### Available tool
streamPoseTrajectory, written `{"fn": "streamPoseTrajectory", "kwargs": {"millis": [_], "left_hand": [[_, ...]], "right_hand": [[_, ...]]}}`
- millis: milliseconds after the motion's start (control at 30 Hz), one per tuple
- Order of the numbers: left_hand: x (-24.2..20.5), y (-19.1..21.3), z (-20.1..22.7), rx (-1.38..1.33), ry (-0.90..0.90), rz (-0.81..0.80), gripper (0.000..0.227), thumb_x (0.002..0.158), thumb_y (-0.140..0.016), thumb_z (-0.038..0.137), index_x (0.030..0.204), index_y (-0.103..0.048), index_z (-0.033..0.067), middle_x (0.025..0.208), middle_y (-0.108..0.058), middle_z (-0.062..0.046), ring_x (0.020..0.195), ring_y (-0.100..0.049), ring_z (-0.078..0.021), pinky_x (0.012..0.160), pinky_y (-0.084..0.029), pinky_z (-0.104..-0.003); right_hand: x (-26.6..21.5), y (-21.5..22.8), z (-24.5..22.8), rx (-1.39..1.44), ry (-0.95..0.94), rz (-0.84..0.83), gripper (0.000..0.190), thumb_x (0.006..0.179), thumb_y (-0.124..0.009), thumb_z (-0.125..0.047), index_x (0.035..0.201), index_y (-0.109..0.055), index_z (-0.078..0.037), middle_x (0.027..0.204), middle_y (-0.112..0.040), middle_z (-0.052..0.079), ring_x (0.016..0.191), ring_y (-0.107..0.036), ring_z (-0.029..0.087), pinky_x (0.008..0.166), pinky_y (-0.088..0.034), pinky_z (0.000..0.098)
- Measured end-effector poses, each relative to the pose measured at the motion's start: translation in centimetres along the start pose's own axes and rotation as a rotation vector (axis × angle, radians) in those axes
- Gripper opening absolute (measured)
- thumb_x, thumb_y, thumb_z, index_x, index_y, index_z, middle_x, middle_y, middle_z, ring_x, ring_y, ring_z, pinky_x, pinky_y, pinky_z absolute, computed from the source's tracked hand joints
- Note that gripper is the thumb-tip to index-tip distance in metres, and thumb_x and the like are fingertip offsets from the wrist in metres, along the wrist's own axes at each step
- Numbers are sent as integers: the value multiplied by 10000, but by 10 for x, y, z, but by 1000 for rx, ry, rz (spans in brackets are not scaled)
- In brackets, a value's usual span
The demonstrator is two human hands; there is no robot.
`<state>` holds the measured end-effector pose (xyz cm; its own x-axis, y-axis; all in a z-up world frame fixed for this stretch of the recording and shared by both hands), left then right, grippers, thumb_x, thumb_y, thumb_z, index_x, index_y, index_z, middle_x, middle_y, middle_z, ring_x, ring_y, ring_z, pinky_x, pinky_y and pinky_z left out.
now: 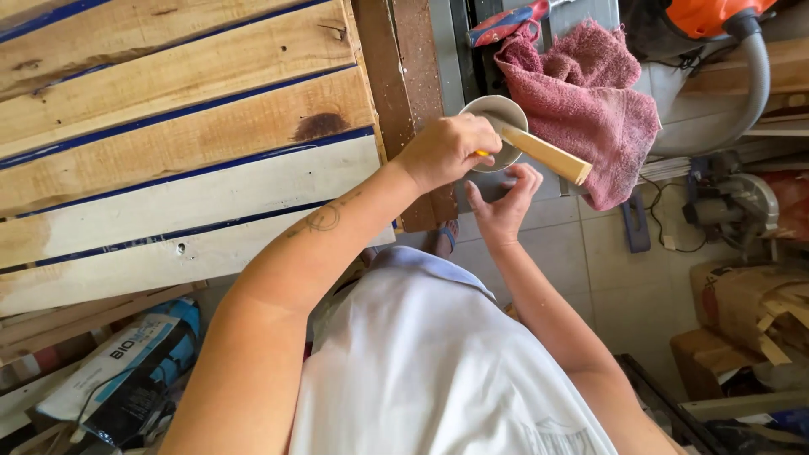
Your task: The person is using a paintbrush to apply white paint to wooden boards in a workshop.
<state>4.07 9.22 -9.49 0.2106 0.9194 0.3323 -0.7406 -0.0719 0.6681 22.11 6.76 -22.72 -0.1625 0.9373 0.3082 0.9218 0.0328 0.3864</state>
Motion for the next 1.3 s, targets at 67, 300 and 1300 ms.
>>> {"fn": "streamPoseTrajectory", "kwargs": {"millis": [67, 300, 1300], "left_hand": [[-5, -4, 0, 18, 8, -44, 64, 927, -817, 212, 936, -762, 181, 874, -731, -8, 870, -727, -232, 862, -621, -369], [-16, -10, -15, -85, 148, 8, 95, 939, -800, 250, 893, -718, 234, 844, -709, -21, 868, -731, -274, 843, -627, -398], [-494, 293, 51, -774, 571, 1774, 338, 975, -802, 279, 1080, -568, 59, 902, -739, -153, 725, -805, -223, 679, -673, -289]], "right_hand": [[12, -3, 0, 14, -10, -18, 926, 744, -1037, -459, 1317, -431, -57, 1259, -440, 145, 1258, -465, 365, 968, -516, 467], [44, -18, -24, 104, 102, -65, 1109, 633, -1098, -412, 1418, -432, 1, 1263, -556, 208, 1214, -554, 376, 1026, -536, 504], [-94, -224, -367, 1346, -1096, -892, 816, 640, -974, -152, 1284, -512, 42, 1137, -560, 98, 1156, -521, 271, 958, -398, 762]]}}
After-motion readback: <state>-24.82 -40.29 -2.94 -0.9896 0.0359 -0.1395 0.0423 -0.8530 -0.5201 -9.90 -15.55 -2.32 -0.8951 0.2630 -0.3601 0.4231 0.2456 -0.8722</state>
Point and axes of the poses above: each hand's wrist, its own x-axis towards the middle knuckle, its own y-axis out of the back of the hand, z = x × y, the point moved 4 cm from there along x, towards the middle knuckle
